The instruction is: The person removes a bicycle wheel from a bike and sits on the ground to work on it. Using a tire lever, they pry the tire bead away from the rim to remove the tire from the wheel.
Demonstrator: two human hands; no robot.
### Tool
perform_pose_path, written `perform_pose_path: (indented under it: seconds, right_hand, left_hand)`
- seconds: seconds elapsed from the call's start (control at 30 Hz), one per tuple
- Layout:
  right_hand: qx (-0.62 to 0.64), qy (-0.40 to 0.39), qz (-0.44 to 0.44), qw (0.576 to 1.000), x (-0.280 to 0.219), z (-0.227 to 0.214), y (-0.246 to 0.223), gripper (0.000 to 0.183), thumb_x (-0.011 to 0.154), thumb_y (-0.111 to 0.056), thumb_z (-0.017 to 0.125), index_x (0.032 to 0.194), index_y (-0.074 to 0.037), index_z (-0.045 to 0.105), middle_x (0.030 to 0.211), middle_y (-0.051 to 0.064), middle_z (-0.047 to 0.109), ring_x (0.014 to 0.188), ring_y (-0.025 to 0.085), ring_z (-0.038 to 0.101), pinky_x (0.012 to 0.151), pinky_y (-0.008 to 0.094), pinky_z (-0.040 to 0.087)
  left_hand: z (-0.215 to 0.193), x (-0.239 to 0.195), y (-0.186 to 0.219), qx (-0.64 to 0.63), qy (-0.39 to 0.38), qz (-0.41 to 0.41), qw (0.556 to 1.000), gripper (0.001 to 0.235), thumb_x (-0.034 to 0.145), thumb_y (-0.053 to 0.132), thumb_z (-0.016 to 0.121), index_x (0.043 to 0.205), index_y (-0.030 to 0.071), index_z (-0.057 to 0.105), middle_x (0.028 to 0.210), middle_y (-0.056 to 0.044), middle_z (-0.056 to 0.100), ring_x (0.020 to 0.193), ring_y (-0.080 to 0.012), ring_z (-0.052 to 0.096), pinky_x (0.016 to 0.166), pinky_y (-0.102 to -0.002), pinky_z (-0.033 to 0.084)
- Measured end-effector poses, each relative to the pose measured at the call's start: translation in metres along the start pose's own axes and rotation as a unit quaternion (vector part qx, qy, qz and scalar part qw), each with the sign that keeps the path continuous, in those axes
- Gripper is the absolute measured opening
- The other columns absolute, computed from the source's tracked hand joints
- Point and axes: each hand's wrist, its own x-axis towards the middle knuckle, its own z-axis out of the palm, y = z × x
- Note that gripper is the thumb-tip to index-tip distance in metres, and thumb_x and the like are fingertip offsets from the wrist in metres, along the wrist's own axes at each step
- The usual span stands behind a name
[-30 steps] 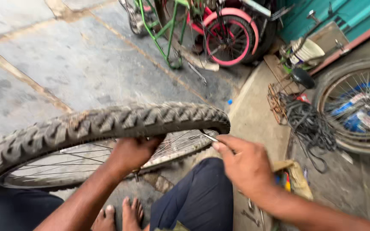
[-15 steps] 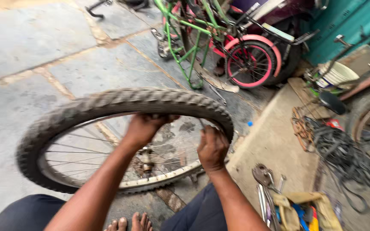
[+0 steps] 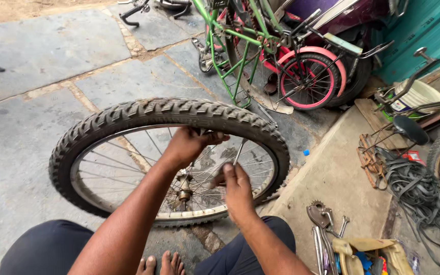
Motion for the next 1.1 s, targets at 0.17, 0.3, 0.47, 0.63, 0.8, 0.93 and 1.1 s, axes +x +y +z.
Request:
perform_pose_path:
  seconds: [0.17, 0.3, 0.47, 0.63, 0.8, 0.93, 1.1]
  right_hand:
    - [-0.312, -0.041, -0.162, 0.935, 0.018, -0.057, -0.007, 0.018, 0.099, -0.009, 0.051, 0.114, -0.011, 0.061, 0.094, 0.004, 0.070, 0.087, 0.022, 0.069, 0.078, 0.038, 0.057]
    - [-0.583, 0.102, -0.187, 0.784, -0.007, -0.083, -0.009, 0.015, 0.098, -0.012, 0.055, 0.105, -0.011, 0.068, 0.094, 0.012, 0.076, 0.091, 0.028, 0.070, 0.086, 0.047, 0.047]
    - [-0.495, -0.060, -0.147, 0.854, -0.042, -0.047, -0.013, 0.028, 0.093, -0.012, 0.057, 0.118, -0.017, 0.069, 0.099, 0.012, 0.077, 0.088, 0.027, 0.072, 0.087, 0.047, 0.047]
    - [-0.395, -0.128, -0.042, 0.909, -0.026, -0.084, -0.086, 0.032, 0.091, -0.019, 0.064, 0.122, -0.014, 0.072, 0.106, 0.011, 0.079, 0.092, 0.026, 0.077, 0.084, 0.036, 0.057]
    - [-0.485, -0.097, -0.082, 0.865, -0.015, -0.112, -0.166, 0.028, 0.088, -0.028, 0.070, 0.109, -0.012, 0.078, 0.096, 0.013, 0.079, 0.087, 0.029, 0.077, 0.079, 0.037, 0.057]
    - [-0.529, -0.107, -0.066, 0.839, -0.010, -0.105, -0.199, 0.028, 0.087, -0.031, 0.070, 0.108, -0.014, 0.080, 0.089, 0.014, 0.078, 0.082, 0.032, 0.076, 0.075, 0.039, 0.057]
    - [-0.592, -0.248, -0.030, 0.766, 0.029, -0.095, -0.230, 0.032, 0.082, -0.039, 0.077, 0.106, -0.018, 0.081, 0.087, 0.010, 0.080, 0.080, 0.028, 0.075, 0.073, 0.039, 0.056]
  left_hand:
    - [-0.019, -0.004, 0.006, -0.075, -0.011, 0.037, 0.996, 0.029, 0.086, 0.004, 0.074, 0.112, -0.006, 0.066, 0.111, -0.017, 0.075, 0.106, -0.0300, 0.076, 0.094, -0.042, 0.059]
    - [-0.036, -0.012, 0.008, -0.038, 0.006, 0.040, 0.998, 0.026, 0.087, 0.002, 0.074, 0.111, -0.008, 0.069, 0.110, -0.019, 0.077, 0.105, -0.0324, 0.077, 0.095, -0.044, 0.060]
    - [-0.049, -0.018, 0.026, -0.087, 0.016, 0.032, 0.996, 0.025, 0.086, -0.001, 0.073, 0.108, -0.008, 0.065, 0.110, -0.019, 0.075, 0.106, -0.0341, 0.077, 0.095, -0.047, 0.058]
    - [-0.052, -0.037, 0.030, -0.038, 0.042, 0.015, 0.998, 0.024, 0.087, 0.002, 0.071, 0.110, -0.003, 0.067, 0.110, -0.018, 0.077, 0.107, -0.0323, 0.076, 0.097, -0.046, 0.057]
    - [-0.049, -0.054, 0.028, -0.045, 0.012, 0.045, 0.998, 0.018, 0.090, 0.005, 0.072, 0.107, -0.002, 0.069, 0.110, -0.017, 0.078, 0.109, -0.0308, 0.077, 0.099, -0.047, 0.057]
    - [-0.051, -0.063, 0.024, -0.002, 0.034, 0.009, 0.999, 0.022, 0.087, 0.008, 0.074, 0.108, 0.001, 0.072, 0.110, -0.013, 0.078, 0.107, -0.0262, 0.076, 0.099, -0.044, 0.059]
    - [-0.056, -0.083, 0.017, 0.092, 0.036, -0.025, 0.995, 0.031, 0.082, 0.009, 0.081, 0.111, 0.000, 0.075, 0.108, -0.013, 0.080, 0.105, -0.0234, 0.073, 0.095, -0.041, 0.058]
